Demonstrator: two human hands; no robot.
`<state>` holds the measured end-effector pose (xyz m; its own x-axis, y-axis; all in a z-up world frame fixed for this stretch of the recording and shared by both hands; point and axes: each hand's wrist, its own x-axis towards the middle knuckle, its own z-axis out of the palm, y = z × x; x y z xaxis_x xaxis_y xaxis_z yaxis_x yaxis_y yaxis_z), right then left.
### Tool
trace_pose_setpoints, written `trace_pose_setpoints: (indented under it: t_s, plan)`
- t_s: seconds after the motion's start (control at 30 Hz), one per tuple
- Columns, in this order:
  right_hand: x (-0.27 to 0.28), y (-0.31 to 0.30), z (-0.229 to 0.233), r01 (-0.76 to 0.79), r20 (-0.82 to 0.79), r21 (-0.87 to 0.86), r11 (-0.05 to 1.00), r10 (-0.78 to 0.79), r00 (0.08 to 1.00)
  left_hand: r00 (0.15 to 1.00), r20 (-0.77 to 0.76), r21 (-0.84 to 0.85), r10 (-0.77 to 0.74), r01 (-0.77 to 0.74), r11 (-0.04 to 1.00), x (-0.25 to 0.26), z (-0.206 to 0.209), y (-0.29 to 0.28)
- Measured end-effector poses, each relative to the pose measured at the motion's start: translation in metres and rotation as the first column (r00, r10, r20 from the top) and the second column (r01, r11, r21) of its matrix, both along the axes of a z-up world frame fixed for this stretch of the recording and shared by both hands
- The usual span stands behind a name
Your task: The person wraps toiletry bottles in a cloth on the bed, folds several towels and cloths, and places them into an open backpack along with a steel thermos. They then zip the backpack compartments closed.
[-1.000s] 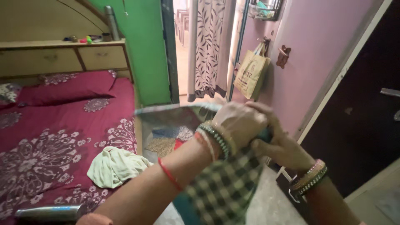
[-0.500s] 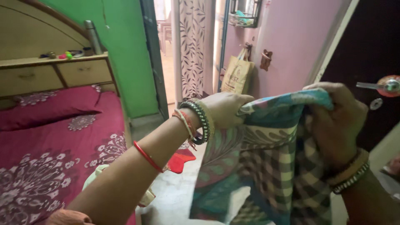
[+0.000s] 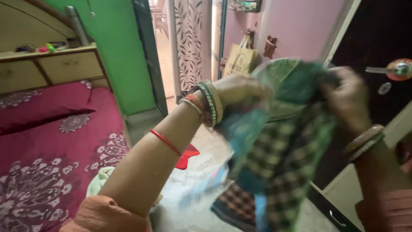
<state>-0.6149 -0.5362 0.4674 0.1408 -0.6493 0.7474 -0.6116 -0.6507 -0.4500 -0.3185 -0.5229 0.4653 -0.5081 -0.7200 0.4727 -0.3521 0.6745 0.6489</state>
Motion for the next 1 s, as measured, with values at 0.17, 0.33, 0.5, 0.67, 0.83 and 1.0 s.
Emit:
trace_pose_setpoints:
  t_s: [0.17, 0.33, 0.5, 0.67, 0.83, 1.0]
  plan:
    - [0.029, 0.034, -0.011, -0.523, 0.385, 0.376, 0.765, 0.384, 0.839, 0.721, -0.596, 0.458, 0.354, -0.057, 0.887, -0.039, -0.022, -0.026]
    - [0.029, 0.072, -0.014, -0.799, 0.638, 0.346, 0.492, 0.502, 0.585, 0.406, -0.792, 0.565, 0.456, 0.202, 0.8, -0.055, -0.04, -0.018]
    - [0.023, 0.052, -0.056, -0.471, 0.159, 0.433, 0.769, 0.449, 0.879, 0.323, -0.884, 0.443, 0.338, 0.348, 0.826, -0.033, -0.018, -0.006]
    - [-0.004, 0.013, -0.082, 0.014, -0.136, 0.677, 0.736, 0.106, 0.985, 0.402, -0.803, 0.547, 0.44, 0.204, 0.812, -0.009, -0.02, -0.004]
    - [-0.021, 0.015, -0.044, 0.074, -0.253, -0.39, 0.918, -0.184, 0.95, 0.417, -0.841, 0.422, 0.346, 0.105, 0.9, 0.046, -0.032, -0.027]
    - [0.014, 0.034, -0.025, 0.112, -0.214, 0.219, 0.969, -0.064, 0.975, 0.185, -0.857, 0.51, 0.48, 0.18, 0.841, 0.076, -0.037, -0.035]
